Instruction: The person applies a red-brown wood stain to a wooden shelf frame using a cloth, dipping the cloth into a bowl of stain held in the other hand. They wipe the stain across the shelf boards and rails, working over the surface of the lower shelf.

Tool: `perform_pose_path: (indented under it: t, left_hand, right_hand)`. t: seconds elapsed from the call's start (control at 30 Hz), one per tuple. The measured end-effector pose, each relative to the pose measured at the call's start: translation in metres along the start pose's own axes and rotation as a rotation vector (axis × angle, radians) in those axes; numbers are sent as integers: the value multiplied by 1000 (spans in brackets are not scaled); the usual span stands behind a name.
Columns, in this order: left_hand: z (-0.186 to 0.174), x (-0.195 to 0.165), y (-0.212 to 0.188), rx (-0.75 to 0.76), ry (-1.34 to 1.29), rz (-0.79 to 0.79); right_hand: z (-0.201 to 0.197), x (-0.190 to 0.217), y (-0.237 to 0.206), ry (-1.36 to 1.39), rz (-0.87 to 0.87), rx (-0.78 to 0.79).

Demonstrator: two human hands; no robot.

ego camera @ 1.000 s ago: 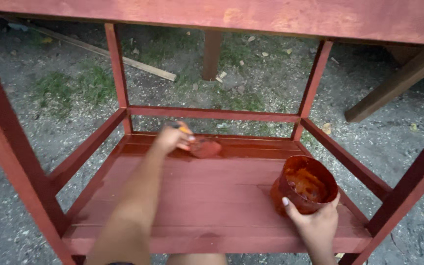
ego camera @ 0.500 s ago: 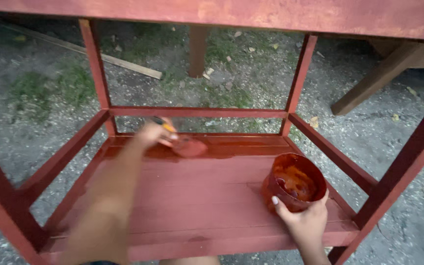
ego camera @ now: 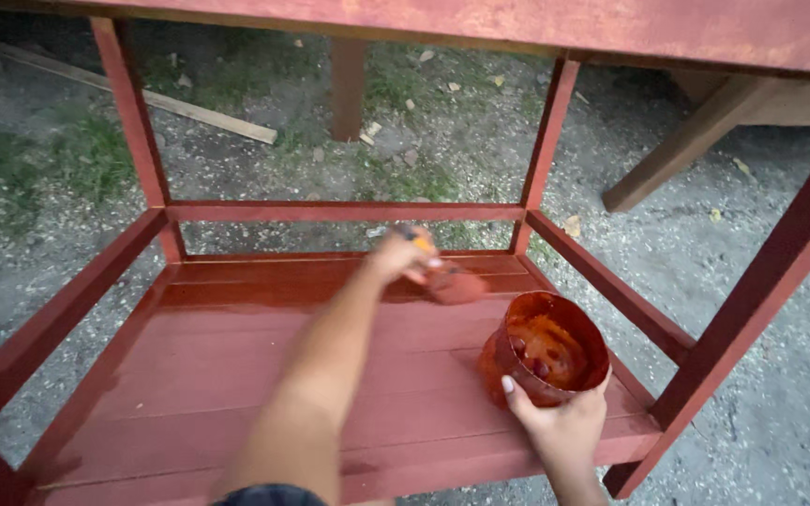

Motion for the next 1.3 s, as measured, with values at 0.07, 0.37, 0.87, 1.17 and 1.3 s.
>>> perform_pose_path:
  t: [0.07, 0.37, 0.87, 1.17, 1.3]
  left_hand:
    - [43, -11, 25, 12, 81, 13]
    - [35, -27, 12, -43, 263, -17]
    - [-56, -6, -51, -219, -52, -4]
    - [107, -17, 69, -459, -161, -9]
    - [129, -20, 74, -632, -154, -72]
  right_hand:
    - [-1, -2, 0, -11, 35, -14]
    - [-9, -2, 0, -55, 39, -78]
    - [-44, -52, 13, -108, 161, -65]
    - [-47, -58, 8, -124, 202, -149]
    - [-46, -61, 7, -127, 243, -169]
Point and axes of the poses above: each hand's wrist, its own y-axis towards the middle knuckle, its own z-axis out of the palm, x = y × z, the point moved 6 cm from there along y, towards the middle knuckle, and after that the axes turned 11 degrees about x, right-handed, at the moved point
